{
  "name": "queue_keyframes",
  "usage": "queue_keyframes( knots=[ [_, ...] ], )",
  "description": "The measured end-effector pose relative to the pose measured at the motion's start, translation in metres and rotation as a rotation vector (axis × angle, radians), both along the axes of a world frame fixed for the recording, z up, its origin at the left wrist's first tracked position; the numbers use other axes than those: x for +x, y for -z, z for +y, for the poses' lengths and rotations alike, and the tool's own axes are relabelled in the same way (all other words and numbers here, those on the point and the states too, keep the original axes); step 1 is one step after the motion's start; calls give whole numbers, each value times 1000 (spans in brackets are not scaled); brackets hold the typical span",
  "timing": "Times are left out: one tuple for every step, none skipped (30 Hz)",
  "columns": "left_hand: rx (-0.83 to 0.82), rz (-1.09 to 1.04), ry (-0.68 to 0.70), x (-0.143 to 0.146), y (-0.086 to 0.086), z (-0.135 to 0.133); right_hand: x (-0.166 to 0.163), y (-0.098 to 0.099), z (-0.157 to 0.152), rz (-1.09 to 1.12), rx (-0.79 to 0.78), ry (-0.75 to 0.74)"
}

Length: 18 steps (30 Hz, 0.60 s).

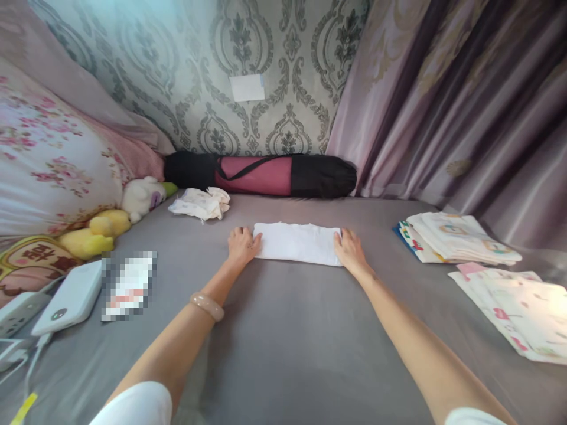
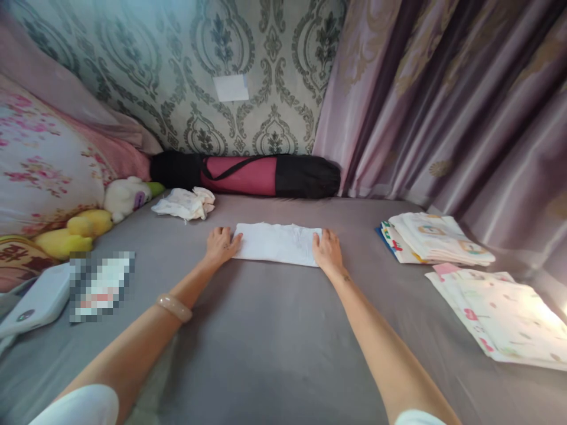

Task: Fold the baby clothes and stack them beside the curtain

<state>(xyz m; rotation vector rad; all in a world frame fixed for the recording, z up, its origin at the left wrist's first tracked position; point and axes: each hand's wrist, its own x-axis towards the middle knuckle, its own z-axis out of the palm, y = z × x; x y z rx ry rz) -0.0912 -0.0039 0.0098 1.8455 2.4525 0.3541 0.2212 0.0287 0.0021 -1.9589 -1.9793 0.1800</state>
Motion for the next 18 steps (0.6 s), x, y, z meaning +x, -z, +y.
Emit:
queue_keyframes(
  knots=[
    [-3, -14, -35, -1, -2, -2, 3, -4, -4, -20, -7, 71],
    [-18, -33, -59, -2, -3, -3, 5, -7, -8, -44, -21, 122],
    [-37, -57, -74, -2, -4, -4, 5, -9, -12, -66, -39, 149],
    [-55, -81, -82, -2, -5, -4, 4, -11, -16, -78, -59, 156],
    [-70, -101, -91, -1, -5, -4, 2, -13, -19, -77, -77, 152],
    [-81, -117, -102, 1, -5, -4, -1, -14, -21, -64, -96, 145],
    [-91, -131, -116, 4, -4, -3, -6, -14, -21, -44, -115, 140],
    [-99, -143, -131, 7, -4, -2, -10, -14, -21, -16, -133, 136],
    [-102, -153, -140, 10, -4, -1, -15, -14, -19, 21, -145, 137],
    [-99, -168, -134, 13, -4, 0, -19, -14, -17, 69, -149, 143],
    [-92, -191, -113, 15, -4, 1, -22, -14, -14, 135, -146, 155],
    [-83, -219, -83, 16, -5, 1, -25, -15, -12, 235, -144, 174],
    [-73, -245, -49, 17, -6, 2, -27, -15, -9, 360, -146, 191],
    [-64, -272, -19, 18, -9, 2, -28, -16, -6, 490, -153, 203],
    [-53, -299, -3, 17, -11, 2, -28, -17, -5, 609, -164, 209],
    [-36, -327, -4, 17, -15, 1, -27, -19, -4, 705, -174, 212],
    [-13, -356, -19, 16, -18, 0, -25, -20, -4, 772, -182, 211],
    [13, -391, -37, 14, -21, -2, -23, -22, -6, 810, -182, 209]
  ],
)
